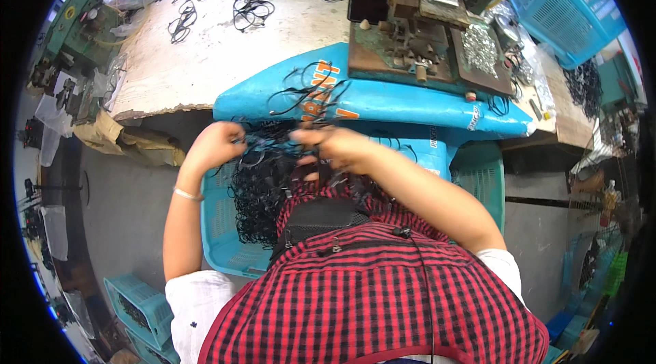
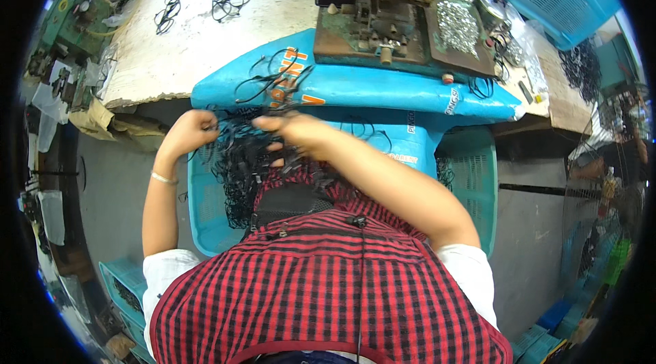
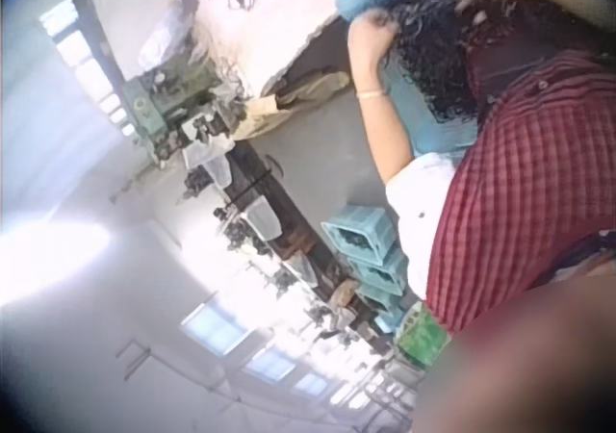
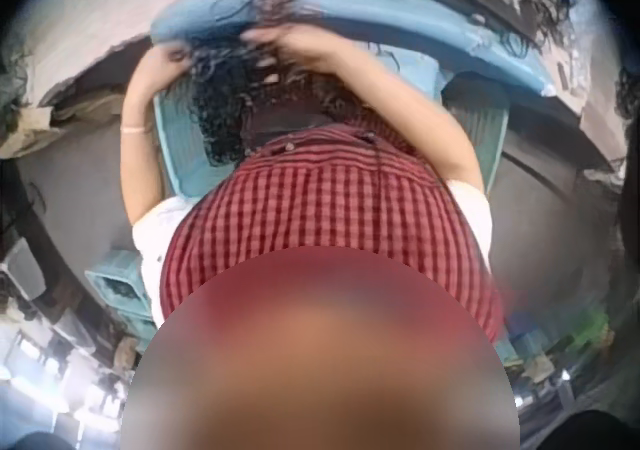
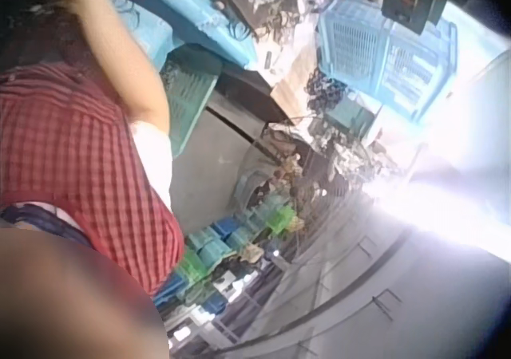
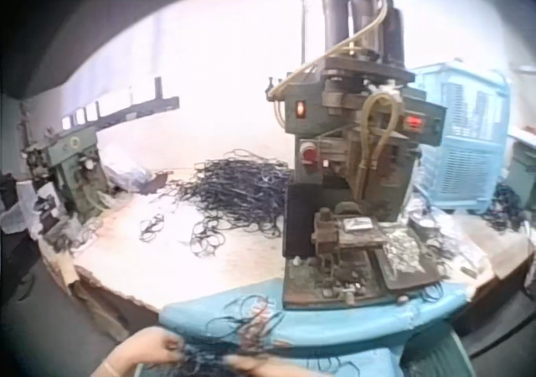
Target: The person repeatedly picks up black wire loops and small metal parts, places them into a press machine, and removes the assembled components. The person handles the items one at a time and deposits the finished pieces into a blue bin.
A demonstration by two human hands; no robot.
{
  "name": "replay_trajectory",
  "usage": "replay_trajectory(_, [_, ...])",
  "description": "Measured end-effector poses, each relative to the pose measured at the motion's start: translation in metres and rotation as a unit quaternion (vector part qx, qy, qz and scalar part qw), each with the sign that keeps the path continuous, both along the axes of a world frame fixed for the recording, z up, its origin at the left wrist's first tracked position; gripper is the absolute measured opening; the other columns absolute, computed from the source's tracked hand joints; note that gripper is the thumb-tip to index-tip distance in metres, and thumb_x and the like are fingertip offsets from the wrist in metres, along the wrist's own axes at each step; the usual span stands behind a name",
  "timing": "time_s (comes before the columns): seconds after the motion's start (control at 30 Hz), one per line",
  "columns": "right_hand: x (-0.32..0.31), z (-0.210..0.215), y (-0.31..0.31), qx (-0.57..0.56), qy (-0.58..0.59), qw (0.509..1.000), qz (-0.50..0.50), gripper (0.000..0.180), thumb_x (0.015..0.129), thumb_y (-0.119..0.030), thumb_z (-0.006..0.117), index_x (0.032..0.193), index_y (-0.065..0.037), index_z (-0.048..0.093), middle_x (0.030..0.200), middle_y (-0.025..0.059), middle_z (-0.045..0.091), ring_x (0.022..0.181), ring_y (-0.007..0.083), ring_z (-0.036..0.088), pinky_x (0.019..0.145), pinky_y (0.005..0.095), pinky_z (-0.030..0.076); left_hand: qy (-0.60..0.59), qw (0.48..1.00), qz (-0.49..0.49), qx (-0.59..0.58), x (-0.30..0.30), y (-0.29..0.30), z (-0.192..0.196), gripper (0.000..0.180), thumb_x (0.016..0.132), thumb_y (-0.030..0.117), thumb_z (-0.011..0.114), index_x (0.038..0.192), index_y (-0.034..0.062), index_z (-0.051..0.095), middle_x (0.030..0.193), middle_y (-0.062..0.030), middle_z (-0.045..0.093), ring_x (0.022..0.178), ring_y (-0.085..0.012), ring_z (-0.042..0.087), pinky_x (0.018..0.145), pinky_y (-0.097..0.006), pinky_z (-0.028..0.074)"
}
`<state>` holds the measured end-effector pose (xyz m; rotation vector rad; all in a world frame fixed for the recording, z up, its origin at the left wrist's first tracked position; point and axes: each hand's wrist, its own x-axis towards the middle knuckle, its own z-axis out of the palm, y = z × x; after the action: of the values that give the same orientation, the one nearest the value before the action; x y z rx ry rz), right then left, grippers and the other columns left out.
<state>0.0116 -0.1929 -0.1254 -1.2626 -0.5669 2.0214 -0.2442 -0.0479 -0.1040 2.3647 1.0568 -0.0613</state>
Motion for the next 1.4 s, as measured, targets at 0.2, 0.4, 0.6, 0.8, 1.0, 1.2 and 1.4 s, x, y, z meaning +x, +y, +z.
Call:
replay_trajectory(0.2, [-0.125,-0.015,0.004,0.288,-0.283,0.886,0.229,0.080,0.088,-0.054,0.074,0.144,-0.002,0.052,0.132,0.0297,0.063,0.127,0.0427,0.059,0.107,0.0444,0.048,0.148,0.981,0.126,0.016,-0.121,-0.015,-0.043,0.022,0.069,0.013,0.083,0.084,-0.0004,0.073,0.071,-0.0176,0.068,0.073,-0.0269,0.072,0.067,-0.039,0.055])
replay_trajectory(0.4, [-0.042,-0.020,-0.034,0.451,-0.469,0.747,0.133,0.033,0.085,-0.022,0.068,0.115,-0.008,0.073,0.114,0.0178,0.072,0.111,0.0382,0.066,0.095,0.0499,0.053,0.310,0.905,0.241,0.165,-0.147,-0.029,-0.064,0.018,0.077,0.009,0.069,0.094,0.0069,0.076,0.101,-0.0213,0.074,0.096,-0.0373,0.072,0.083,-0.047,0.058])
replay_trajectory(0.6, [0.053,-0.042,-0.104,0.302,-0.678,0.641,0.195,0.043,0.091,-0.044,0.069,0.120,-0.012,0.069,0.121,0.0165,0.066,0.120,0.0350,0.060,0.097,0.0510,0.050,-0.002,0.994,0.078,0.078,0.016,-0.058,-0.031,0.053,0.085,0.036,0.079,0.132,0.0172,0.066,0.102,-0.0181,0.075,0.096,-0.0388,0.071,0.080,-0.047,0.056])
replay_trajectory(0.8, [0.116,0.008,-0.166,0.021,-0.720,0.608,0.334,0.041,0.093,-0.047,0.064,0.101,-0.009,0.078,0.101,0.0186,0.075,0.099,0.0357,0.072,0.086,0.0480,0.057,0.086,0.986,0.113,0.093,0.070,-0.043,-0.111,0.057,0.084,0.051,0.077,0.115,0.0046,0.069,0.096,-0.0175,0.076,0.093,-0.0366,0.073,0.080,-0.047,0.058])
replay_trajectory(1.0, [0.123,0.012,-0.188,0.035,-0.741,0.599,0.301,0.027,0.086,-0.031,0.071,0.100,-0.009,0.078,0.091,0.0191,0.073,0.092,0.0388,0.069,0.083,0.0496,0.055,0.136,0.989,0.059,0.009,0.003,-0.070,-0.116,0.028,0.079,0.035,0.077,0.092,0.0102,0.079,0.094,-0.0179,0.075,0.094,-0.0364,0.072,0.083,-0.046,0.058])
replay_trajectory(1.2, [0.072,-0.009,-0.098,0.327,-0.697,0.630,0.103,0.028,0.089,-0.018,0.068,0.114,-0.006,0.071,0.110,0.0162,0.072,0.109,0.0350,0.067,0.095,0.0469,0.054,0.203,0.965,0.159,-0.038,-0.073,-0.081,-0.127,0.024,0.079,0.032,0.077,0.090,0.0109,0.080,0.095,-0.0164,0.076,0.095,-0.0361,0.072,0.083,-0.046,0.057])
replay_trajectory(1.4, [-0.019,-0.075,0.007,0.470,-0.597,0.629,0.164,0.028,0.089,-0.016,0.060,0.113,-0.006,0.071,0.114,0.0154,0.072,0.114,0.0353,0.066,0.097,0.0494,0.053,-0.299,0.639,0.476,-0.525,-0.060,-0.058,-0.194,0.063,0.095,0.061,0.066,0.113,0.0009,0.069,0.052,0.0056,0.037,0.038,-0.0097,0.031,0.041,-0.026,0.023])
